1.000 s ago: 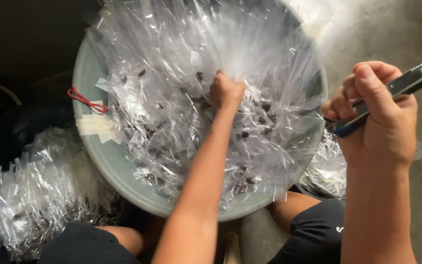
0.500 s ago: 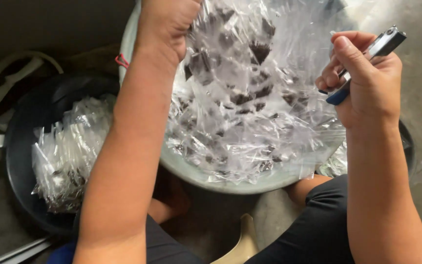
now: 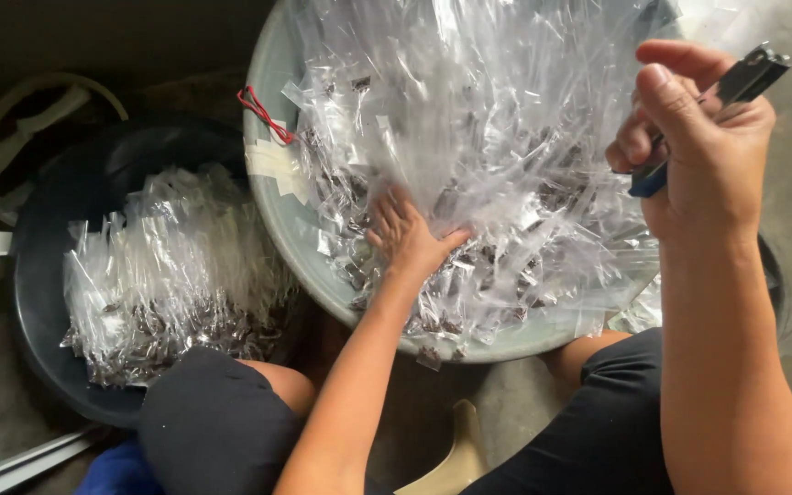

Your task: Manually sealing or tagging small plastic bags containing metal parts using a hand tool and transferring them between containers.

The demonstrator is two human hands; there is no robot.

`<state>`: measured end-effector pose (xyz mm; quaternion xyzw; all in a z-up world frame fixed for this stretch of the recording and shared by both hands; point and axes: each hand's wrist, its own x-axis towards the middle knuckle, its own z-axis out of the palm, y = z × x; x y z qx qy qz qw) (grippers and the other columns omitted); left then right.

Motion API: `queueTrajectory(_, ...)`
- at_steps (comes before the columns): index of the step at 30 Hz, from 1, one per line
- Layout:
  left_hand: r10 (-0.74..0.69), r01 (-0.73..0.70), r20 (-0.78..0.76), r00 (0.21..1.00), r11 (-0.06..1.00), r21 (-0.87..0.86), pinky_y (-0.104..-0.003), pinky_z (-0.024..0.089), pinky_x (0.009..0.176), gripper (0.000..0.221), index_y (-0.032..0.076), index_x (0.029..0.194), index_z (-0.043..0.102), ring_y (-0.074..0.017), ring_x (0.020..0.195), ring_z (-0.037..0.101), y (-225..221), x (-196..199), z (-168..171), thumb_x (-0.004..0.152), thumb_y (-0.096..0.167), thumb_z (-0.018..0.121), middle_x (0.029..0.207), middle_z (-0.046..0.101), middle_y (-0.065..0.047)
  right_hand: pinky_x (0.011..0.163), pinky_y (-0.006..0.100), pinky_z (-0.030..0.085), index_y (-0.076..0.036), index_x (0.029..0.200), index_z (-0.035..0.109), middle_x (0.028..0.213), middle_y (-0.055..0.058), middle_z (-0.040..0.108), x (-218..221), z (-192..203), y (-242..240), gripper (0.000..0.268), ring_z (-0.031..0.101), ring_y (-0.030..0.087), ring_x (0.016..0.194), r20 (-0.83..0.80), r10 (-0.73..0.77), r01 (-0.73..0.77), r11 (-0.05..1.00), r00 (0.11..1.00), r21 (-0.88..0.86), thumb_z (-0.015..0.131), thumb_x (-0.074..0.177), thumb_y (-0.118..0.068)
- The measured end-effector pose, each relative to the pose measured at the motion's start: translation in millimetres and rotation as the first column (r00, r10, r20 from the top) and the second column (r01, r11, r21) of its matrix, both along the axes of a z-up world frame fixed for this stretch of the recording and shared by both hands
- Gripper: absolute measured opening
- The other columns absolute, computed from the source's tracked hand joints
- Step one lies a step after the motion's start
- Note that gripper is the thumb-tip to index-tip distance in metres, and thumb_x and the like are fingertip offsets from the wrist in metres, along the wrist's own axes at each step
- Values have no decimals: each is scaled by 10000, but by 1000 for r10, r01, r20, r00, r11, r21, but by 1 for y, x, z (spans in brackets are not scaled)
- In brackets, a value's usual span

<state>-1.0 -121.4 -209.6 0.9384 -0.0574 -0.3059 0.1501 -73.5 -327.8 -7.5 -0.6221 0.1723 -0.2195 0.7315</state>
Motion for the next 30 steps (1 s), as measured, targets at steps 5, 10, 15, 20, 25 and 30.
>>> queueTrajectory(5,49,-49,-6,999,979,-199,-645,-78,1210,1527,117,1575,-245,-335,1562,-172,17,3,55,615,841,695,1702,-219,-148,497,210,465,-17,1189,672,772,36,572,-4,-9,-3,112,525,75,548,-157,56,-90,971,986,-221,665,1101,-86)
queueTrajectory(10,160,-71,190,969,911,-406,-564,22,1238,1434,86,1603,-94,-320,1568,-21,54,-10,72,654,765,739,1717,-52,-160,488,228,508,19,1161,730,920,139,746,9,-32,-1,187,578,110,595,-598,23,-321,859,801,-398,723,1018,-102)
queueTrajectory(15,502,-140,300,811,664,-734,-494,426,1129,875,60,1505,391,-357,1315,548,79,-1,7,794,228,873,1439,488,-189,468,358,516,22,968,779,618,196,695,22,-97,12,350,645,268,436,-761,9,-451,811,648,-374,802,889,-318)
queueTrajectory(20,595,-153,254,762,547,-823,-423,516,1063,660,57,1415,488,-331,1249,639,91,44,0,845,141,810,1351,590,-179,410,349,543,69,915,746,660,202,716,42,-156,28,396,669,260,434,-796,-5,-407,857,605,-314,792,907,-325)
queueTrajectory(25,642,-133,226,733,460,-878,-413,569,1004,535,69,1339,568,-336,1177,690,70,94,-25,846,89,775,1262,679,-179,368,309,532,41,1007,694,738,197,711,55,-186,24,226,665,224,457,-602,-30,-180,941,798,-285,795,884,-120)
queueTrajectory(30,324,-174,271,906,871,-459,-569,297,1182,980,24,1555,268,-350,1435,393,36,96,-6,843,465,775,1546,426,-187,455,221,502,-73,1092,736,811,70,687,60,-103,26,58,625,110,576,-390,-44,-99,935,920,-340,734,1041,-100)
